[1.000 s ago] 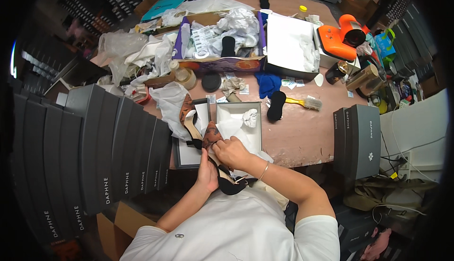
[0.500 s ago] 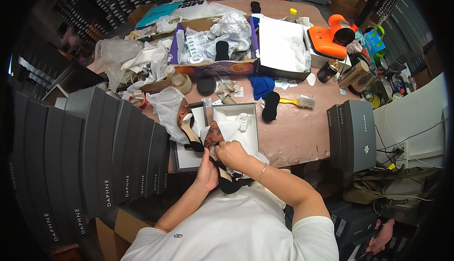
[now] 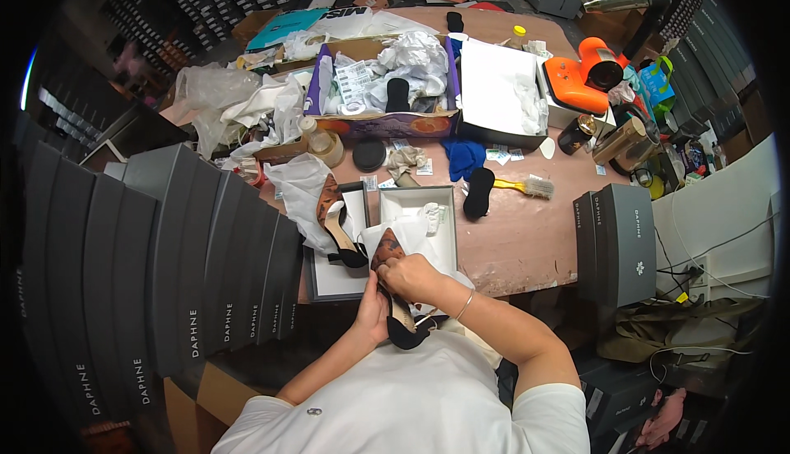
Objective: The recorder wipes, inspects, and packs a pair of heeled shoes into a box.
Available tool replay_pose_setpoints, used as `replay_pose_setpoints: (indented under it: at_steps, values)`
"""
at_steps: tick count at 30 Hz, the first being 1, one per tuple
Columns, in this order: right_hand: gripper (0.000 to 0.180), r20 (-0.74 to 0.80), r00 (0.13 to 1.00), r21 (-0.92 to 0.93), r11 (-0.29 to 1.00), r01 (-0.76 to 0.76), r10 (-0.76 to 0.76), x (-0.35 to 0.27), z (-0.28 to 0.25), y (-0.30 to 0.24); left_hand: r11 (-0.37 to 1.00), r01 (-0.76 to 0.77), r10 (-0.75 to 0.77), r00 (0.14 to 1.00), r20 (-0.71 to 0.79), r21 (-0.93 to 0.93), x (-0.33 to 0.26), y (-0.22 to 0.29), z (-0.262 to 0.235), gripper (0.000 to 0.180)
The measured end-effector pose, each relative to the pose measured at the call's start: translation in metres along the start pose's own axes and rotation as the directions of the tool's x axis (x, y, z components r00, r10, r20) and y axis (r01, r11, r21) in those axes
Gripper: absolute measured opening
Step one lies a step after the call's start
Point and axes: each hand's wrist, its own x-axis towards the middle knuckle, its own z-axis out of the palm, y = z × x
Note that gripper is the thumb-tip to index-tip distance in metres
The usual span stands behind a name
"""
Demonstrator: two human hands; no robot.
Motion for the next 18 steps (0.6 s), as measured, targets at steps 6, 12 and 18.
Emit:
replay_pose_setpoints:
  at_steps: [6,12,18]
  values:
    - [0.013,-0.037,0.992,-0.025,0.992,-0.123,0.122,0.004,0.015,-0.013,0.999,-0.031,0.030,0.997,-0.070,-0.009,-0.011,0.004,0.009,0.075]
    - [0.014,-0.061,0.982,0.032,0.984,-0.178,0.180,-0.011,0.014,-0.019,0.992,-0.028,0.051,0.982,-0.183,0.126,-0.019,0.004,0.024,0.076]
    - [0.014,-0.123,0.975,0.086,0.980,-0.177,0.187,-0.023,0.006,-0.017,0.990,-0.131,0.136,0.985,-0.102,0.059,-0.004,-0.001,0.006,0.071]
